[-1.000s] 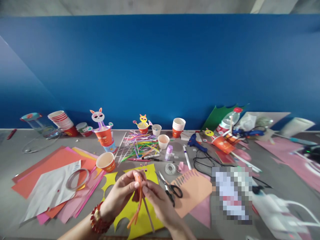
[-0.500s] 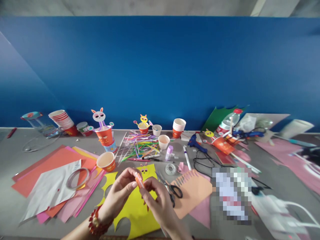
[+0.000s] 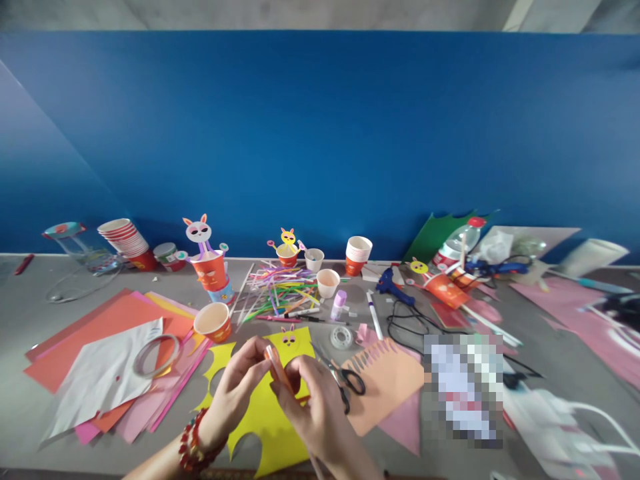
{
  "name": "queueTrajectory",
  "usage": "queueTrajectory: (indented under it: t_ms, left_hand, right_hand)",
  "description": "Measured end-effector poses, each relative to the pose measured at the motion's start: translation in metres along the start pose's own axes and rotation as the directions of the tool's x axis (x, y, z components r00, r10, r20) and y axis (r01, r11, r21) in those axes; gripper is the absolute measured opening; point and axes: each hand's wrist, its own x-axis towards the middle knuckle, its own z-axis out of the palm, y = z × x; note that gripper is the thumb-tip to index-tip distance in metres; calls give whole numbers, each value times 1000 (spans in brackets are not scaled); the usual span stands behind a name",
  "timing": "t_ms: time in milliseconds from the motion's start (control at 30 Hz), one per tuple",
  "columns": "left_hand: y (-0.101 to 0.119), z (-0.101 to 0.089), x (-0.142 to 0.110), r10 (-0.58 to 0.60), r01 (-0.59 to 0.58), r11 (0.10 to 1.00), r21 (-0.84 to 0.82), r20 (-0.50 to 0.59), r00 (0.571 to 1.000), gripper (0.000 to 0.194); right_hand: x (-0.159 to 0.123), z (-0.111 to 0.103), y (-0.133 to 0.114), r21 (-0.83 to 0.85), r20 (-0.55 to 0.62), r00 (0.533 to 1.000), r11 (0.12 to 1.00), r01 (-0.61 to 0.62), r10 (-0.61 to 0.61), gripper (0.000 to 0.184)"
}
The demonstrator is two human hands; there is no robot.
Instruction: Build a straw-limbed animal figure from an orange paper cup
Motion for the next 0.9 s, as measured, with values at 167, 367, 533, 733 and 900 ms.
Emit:
queueTrajectory:
  t_ms: [167, 367, 533, 733, 900]
  left_hand:
    - [-1, 2, 2, -52, 51, 996, -78, -8, 999, 23]
    - [-4, -2, 4, -78, 77, 997, 15, 17, 997, 29]
    - [-4, -4, 7, -121, 122, 992, -33, 28, 992, 29]
    - [-10, -9, 20, -132, 133, 990, -44, 24, 991, 29]
    - [-18, -16, 33, -196, 195, 976, -92, 5, 981, 29]
  right_hand:
    - [2, 1, 6, 221, 91, 992, 970, -103, 85, 24]
    - [5, 1, 5, 239, 112, 990, 965, -109, 84, 23]
    - [11, -2, 7, 295, 159, 981, 943, -155, 112, 26]
    - [31, -3, 22, 502, 351, 926, 807, -312, 140, 39]
    - [43, 1, 38, 513, 493, 857, 745, -426, 151, 43]
